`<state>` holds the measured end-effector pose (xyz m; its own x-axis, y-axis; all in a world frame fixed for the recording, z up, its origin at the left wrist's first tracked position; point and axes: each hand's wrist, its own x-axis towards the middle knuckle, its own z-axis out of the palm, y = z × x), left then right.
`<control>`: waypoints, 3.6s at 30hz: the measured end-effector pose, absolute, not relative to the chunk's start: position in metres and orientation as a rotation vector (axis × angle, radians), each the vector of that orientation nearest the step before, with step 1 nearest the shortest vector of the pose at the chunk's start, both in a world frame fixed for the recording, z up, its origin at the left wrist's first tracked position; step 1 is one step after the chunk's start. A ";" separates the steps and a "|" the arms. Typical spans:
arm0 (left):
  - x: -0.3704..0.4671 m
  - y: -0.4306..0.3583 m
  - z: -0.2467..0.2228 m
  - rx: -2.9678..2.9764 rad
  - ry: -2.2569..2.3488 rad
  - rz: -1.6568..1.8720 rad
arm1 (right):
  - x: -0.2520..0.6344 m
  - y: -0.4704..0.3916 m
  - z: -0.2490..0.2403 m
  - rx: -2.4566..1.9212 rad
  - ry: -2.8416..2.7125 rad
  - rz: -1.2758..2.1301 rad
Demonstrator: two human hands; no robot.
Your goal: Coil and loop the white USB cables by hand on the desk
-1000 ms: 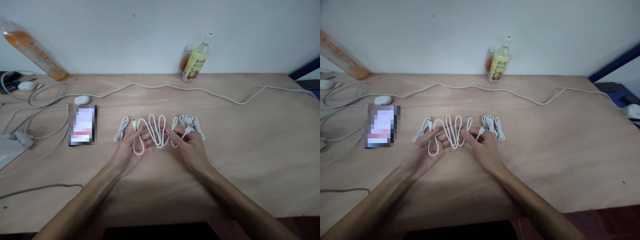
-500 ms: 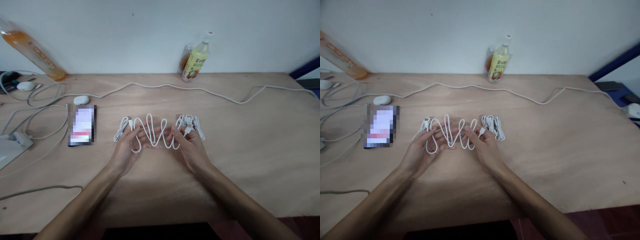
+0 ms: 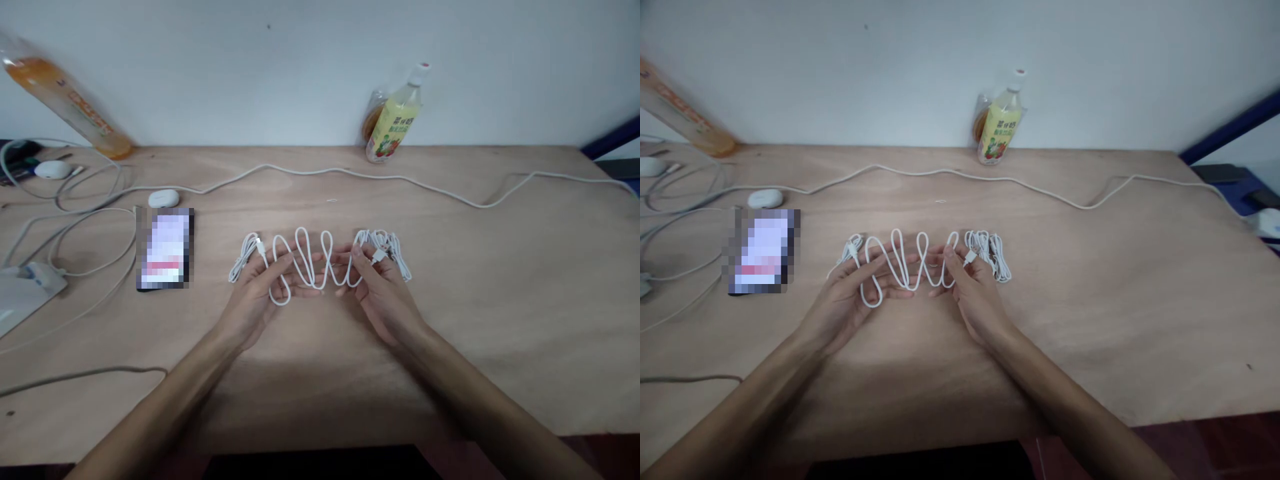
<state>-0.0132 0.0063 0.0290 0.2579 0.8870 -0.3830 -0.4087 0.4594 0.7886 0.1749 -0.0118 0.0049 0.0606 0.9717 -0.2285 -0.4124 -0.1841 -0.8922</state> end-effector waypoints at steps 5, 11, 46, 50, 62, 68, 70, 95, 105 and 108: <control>-0.014 0.007 0.027 0.649 0.882 0.930 | 0.176 -0.013 0.006 -1.070 -0.679 1.536; -0.012 0.005 0.030 0.623 0.832 0.888 | 0.173 -0.014 0.009 -1.042 -0.650 1.553; -0.017 0.003 0.037 0.573 0.666 0.748 | 0.169 -0.019 0.015 -1.041 -0.704 1.689; -0.014 0.002 0.032 0.653 0.708 0.805 | 0.170 -0.019 0.016 -1.020 -0.701 1.681; -0.015 0.001 0.042 0.623 0.649 0.781 | 0.172 -0.018 0.012 -1.037 -0.827 1.665; -0.011 0.002 0.033 0.676 0.800 0.805 | 0.171 -0.022 0.010 -1.195 -1.092 1.410; -0.010 0.002 0.030 0.694 0.836 0.849 | 0.170 -0.024 0.010 -1.222 -1.129 1.337; -0.012 0.005 0.027 0.624 0.925 1.004 | 0.175 -0.018 0.004 -1.269 -1.015 1.329; -0.011 0.007 0.028 0.683 0.915 1.005 | 0.177 -0.020 -0.004 -1.280 -1.076 1.377; -0.012 0.006 0.027 0.662 0.928 0.997 | 0.178 -0.020 -0.002 -1.313 -1.112 1.389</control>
<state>-0.0118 0.0063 0.0267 0.2370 0.9100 -0.3402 -0.4048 0.4108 0.8169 0.1776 -0.0201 -0.0015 -0.0344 0.9807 -0.1924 -0.0263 -0.1934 -0.9808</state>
